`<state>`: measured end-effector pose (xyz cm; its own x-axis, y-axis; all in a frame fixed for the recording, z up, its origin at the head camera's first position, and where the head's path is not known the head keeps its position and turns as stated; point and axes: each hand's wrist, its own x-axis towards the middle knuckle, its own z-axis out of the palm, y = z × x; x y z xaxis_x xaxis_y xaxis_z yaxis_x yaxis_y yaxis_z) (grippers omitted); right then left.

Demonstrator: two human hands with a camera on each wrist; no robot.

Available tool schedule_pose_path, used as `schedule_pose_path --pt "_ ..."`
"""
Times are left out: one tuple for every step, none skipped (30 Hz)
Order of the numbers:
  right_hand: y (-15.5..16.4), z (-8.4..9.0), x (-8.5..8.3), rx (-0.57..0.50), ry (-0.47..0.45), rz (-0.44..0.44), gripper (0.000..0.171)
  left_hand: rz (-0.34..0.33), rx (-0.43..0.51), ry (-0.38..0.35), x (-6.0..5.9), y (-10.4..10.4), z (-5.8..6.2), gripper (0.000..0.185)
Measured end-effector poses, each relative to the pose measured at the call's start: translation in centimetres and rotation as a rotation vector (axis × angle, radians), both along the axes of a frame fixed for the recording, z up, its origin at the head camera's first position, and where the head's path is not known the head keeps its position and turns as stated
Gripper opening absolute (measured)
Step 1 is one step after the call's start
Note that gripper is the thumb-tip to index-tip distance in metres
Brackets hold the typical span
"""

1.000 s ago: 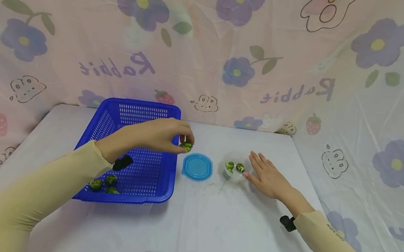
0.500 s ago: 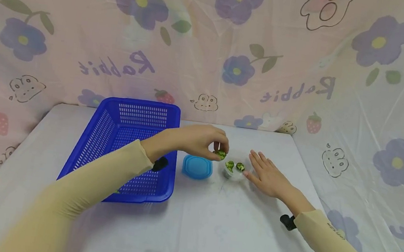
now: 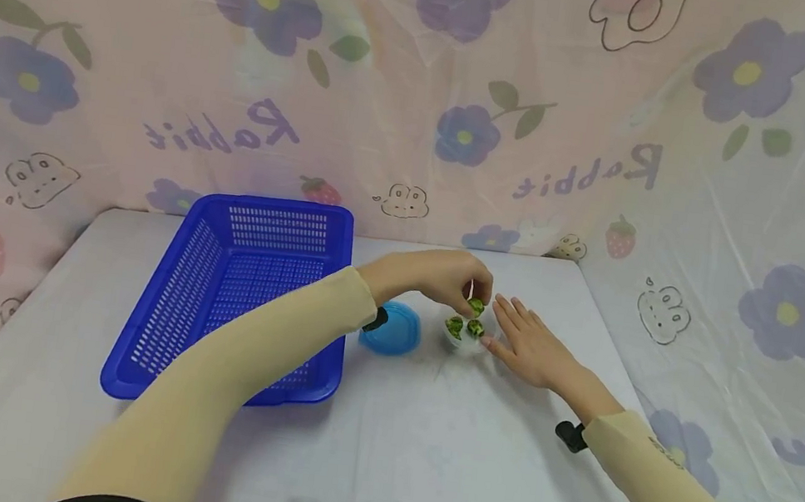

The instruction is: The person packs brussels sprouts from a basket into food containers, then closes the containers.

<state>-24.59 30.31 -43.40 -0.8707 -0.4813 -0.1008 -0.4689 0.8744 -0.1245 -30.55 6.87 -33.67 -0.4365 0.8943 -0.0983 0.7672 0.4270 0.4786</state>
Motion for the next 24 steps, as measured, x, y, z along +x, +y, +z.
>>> schedule_pose_path --pt "0.0 0.1 0.0 0.002 -0.001 -0.001 0.078 0.010 -0.009 -0.003 -0.2 0.3 -0.1 0.019" --pt "0.0 0.1 0.0 0.004 -0.003 -0.001 0.079 0.019 -0.021 -0.005 -0.5 0.6 -0.3 0.020" --pt "0.0 0.1 0.0 0.007 -0.002 -0.001 0.079 0.025 -0.031 -0.003 -0.7 1.0 -0.4 0.021" --pt "0.0 0.2 0.0 0.008 -0.001 -0.001 0.079 0.029 -0.039 0.001 -0.8 1.3 -0.5 0.022" --pt "0.0 0.2 0.0 0.009 0.002 0.000 0.079 0.034 -0.048 0.004 -1.1 1.5 -0.7 0.023" --pt "-0.1 0.2 0.0 0.008 0.003 0.002 0.079 0.041 -0.055 0.002 -1.3 1.8 -0.9 0.024" --pt "-0.1 0.3 0.0 0.004 0.006 0.004 0.079 0.049 -0.062 0.000 -1.5 2.1 -1.1 0.024" --pt "-0.1 0.2 0.0 0.004 0.010 0.007 0.080 0.057 -0.070 -0.006 -1.7 2.3 -1.4 0.024" --pt "-0.1 0.2 -0.1 0.004 0.014 0.009 0.080 0.068 -0.078 -0.019 -1.8 2.5 -1.6 0.023" --pt "-0.1 0.2 -0.1 0.004 0.012 0.009 0.079 0.077 -0.084 -0.031 -2.0 2.7 -1.8 0.023" --pt "-0.1 0.2 -0.1 0.007 0.010 0.008 0.079 0.085 -0.089 -0.043 -2.1 2.9 -2.0 0.022" --pt "0.0 0.2 -0.1 0.006 0.007 0.008 0.079 0.093 -0.095 -0.057 -2.2 3.1 -2.1 0.021" --pt "0.0 0.1 -0.1 0.008 0.004 0.008 0.079 0.099 -0.100 -0.066 -2.3 3.3 -2.3 0.021" --pt "0.0 0.1 -0.1 0.013 0.002 0.006 0.079 0.104 -0.104 -0.076 -2.3 3.4 -2.5 0.021" --pt "0.0 0.1 -0.1 0.014 -0.001 0.002 0.079 0.108 -0.107 -0.084 -2.3 3.5 -2.6 0.021" --pt "0.0 0.1 -0.1 0.013 -0.004 0.000 0.080 0.111 -0.110 -0.088 -2.3 3.7 -2.7 0.020" --pt "0.0 0.1 0.0 0.013 -0.005 -0.001 0.080 0.117 -0.113 -0.096 -2.3 3.8 -2.8 0.020" --pt "0.0 0.1 0.0 0.012 -0.004 0.000 0.080 0.123 -0.118 -0.104 -2.3 3.9 -3.0 0.020" --pt "0.0 0.1 0.0 0.011 -0.005 -0.003 0.080 0.128 -0.122 -0.109 -2.3 4.0 -3.1 0.020" --pt "0.0 0.1 0.0 0.009 -0.008 -0.006 0.080 0.134 -0.125 -0.117 -2.2 4.0 -3.3 0.021" --pt "0.0 0.1 0.0 0.008 -0.009 -0.009 0.080 0.142 -0.130 -0.128 -2.2 4.1 -3.4 0.021" --pt "0.1 0.0 0.0 0.008 -0.010 -0.010 0.080 0.146 -0.134 -0.133 -2.2 4.1 -3.5 0.021" --pt "0.1 0.0 0.0 0.006 -0.013 -0.010 0.080 0.150 -0.140 -0.137 -2.2 4.1 -3.6 0.021" --pt "0.1 0.0 0.0 0.005 -0.012 -0.009 0.080 0.152 -0.146 -0.135 -2.2 4.2 -3.8 0.021"
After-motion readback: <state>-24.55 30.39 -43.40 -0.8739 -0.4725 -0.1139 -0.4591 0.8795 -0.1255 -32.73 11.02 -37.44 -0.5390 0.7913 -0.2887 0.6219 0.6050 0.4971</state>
